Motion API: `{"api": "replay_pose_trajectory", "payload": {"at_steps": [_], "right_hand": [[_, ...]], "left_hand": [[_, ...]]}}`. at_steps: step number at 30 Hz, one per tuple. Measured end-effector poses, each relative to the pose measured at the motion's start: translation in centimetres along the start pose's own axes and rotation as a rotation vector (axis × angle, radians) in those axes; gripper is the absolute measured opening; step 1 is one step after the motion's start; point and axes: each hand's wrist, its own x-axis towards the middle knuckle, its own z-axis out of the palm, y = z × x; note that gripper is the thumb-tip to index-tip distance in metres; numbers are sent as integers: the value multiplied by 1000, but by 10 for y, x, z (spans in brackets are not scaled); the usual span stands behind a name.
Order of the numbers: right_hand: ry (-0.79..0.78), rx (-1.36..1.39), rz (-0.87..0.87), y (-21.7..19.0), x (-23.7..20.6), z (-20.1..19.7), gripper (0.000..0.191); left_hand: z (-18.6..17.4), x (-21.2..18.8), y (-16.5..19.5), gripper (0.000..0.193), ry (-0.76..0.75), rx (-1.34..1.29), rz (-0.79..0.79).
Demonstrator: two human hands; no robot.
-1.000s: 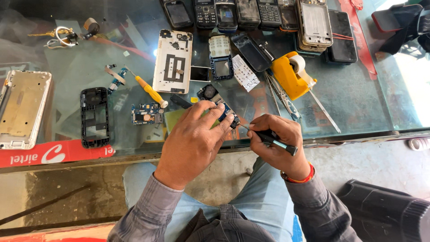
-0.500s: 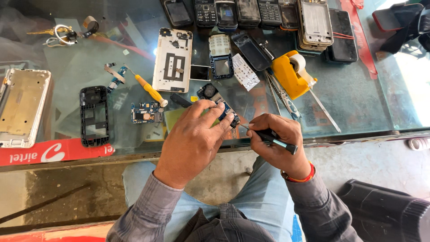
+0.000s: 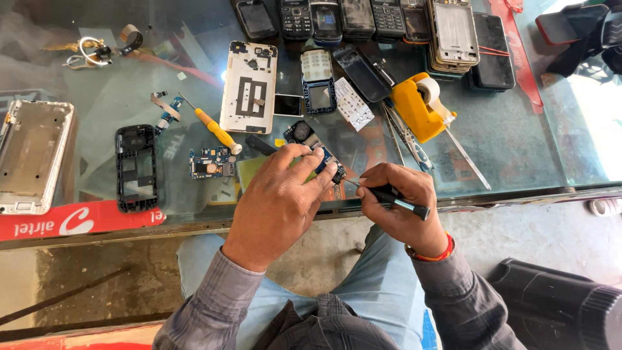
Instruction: The person works at a glass counter covered with old mobile phones and parts. They pick up a phone mainboard, use a screwdriver to unscrew and pry components from it, reposition the board repeatedly, and continue working on the board and its small parts with the screwdriver and their fingers.
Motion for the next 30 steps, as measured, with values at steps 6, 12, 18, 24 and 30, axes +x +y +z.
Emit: {"api": "replay_pose_trajectory", "payload": {"at_steps": [6, 12, 18, 24, 30], "right_hand": [[-15, 44, 13, 0, -1, 0, 10], [5, 24, 7, -2, -1, 1, 10], [20, 44, 11, 1, -1, 0, 10], [20, 81, 34, -2, -1, -1, 12], [-68, -187, -244, -15, 23, -20, 22]], "left_hand": [[0, 0, 0, 33, -4, 7, 1], [1, 0, 1, 33, -5, 21, 4], [0, 0, 0, 34, -7, 1, 1], [0, 0, 0, 33, -5, -11, 4], [-1, -1, 1, 31, 11, 1, 21]]}}
